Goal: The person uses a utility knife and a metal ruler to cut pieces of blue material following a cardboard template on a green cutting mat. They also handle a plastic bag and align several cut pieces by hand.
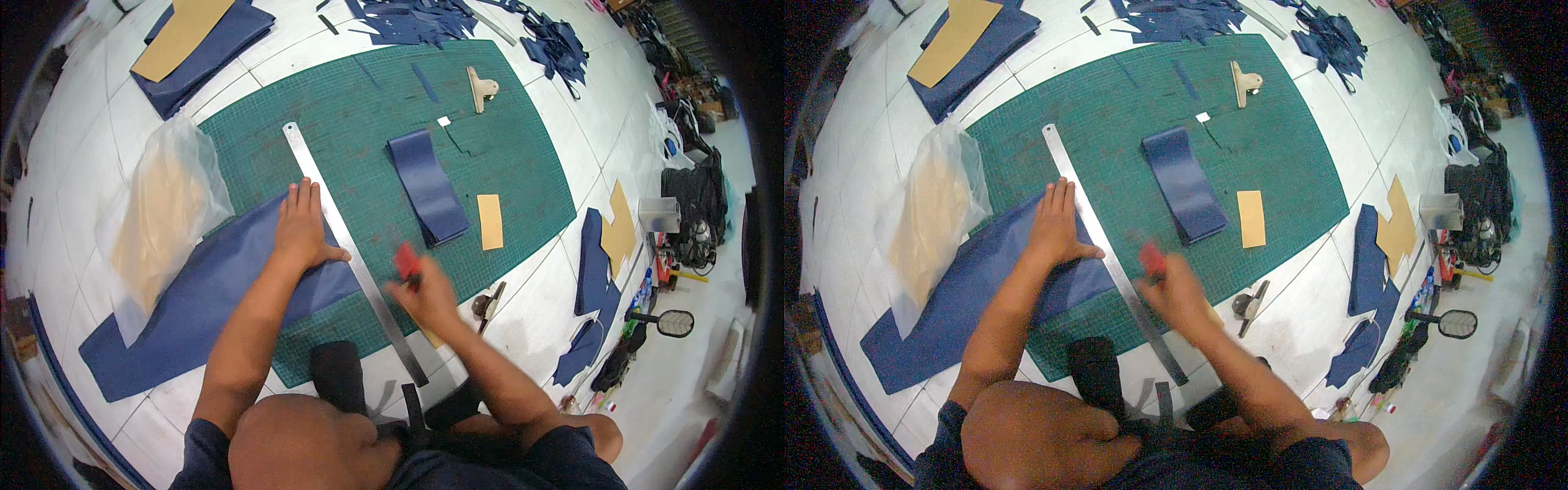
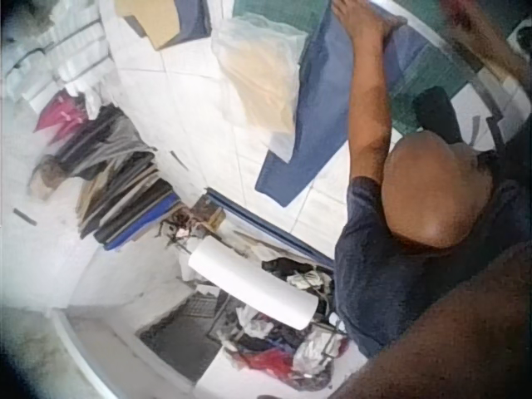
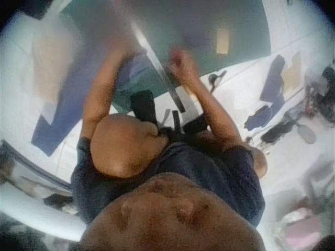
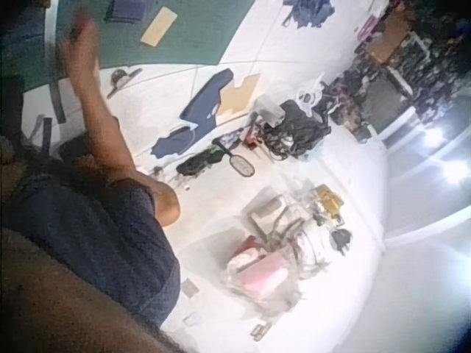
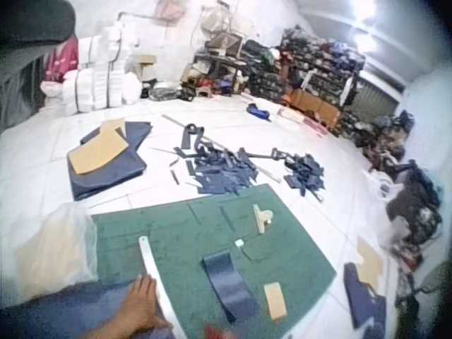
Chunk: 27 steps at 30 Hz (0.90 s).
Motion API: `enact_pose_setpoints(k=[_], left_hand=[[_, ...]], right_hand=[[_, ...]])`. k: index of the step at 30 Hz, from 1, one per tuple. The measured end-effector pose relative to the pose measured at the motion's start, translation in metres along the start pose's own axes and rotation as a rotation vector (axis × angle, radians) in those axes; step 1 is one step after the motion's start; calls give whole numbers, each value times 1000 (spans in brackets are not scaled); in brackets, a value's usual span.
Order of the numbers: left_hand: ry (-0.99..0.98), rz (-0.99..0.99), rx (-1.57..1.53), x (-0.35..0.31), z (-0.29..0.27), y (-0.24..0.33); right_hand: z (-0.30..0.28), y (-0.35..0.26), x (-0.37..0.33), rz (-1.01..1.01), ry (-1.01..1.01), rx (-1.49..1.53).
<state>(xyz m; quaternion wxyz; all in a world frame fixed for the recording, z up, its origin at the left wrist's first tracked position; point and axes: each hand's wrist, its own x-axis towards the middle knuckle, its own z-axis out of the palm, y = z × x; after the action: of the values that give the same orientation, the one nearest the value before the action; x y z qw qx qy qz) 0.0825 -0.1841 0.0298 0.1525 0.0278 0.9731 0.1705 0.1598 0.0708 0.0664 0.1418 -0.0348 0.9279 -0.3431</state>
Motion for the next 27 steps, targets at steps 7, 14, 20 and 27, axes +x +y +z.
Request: enact_pose_setpoints(k=[7, 14, 20, 27], left_hand=[[182, 171, -136, -13, 10, -9], [70, 28, -12, -37, 2, -32], [45, 67, -175, -37, -5, -47], [67, 79, -187, -42, 0, -53]], right_hand=[[46, 5, -54, 0, -87, -107], [55, 10, -56, -9, -77, 13], [79, -6, -76, -31, -163, 81], [65, -5, -74, -1, -216, 67]])
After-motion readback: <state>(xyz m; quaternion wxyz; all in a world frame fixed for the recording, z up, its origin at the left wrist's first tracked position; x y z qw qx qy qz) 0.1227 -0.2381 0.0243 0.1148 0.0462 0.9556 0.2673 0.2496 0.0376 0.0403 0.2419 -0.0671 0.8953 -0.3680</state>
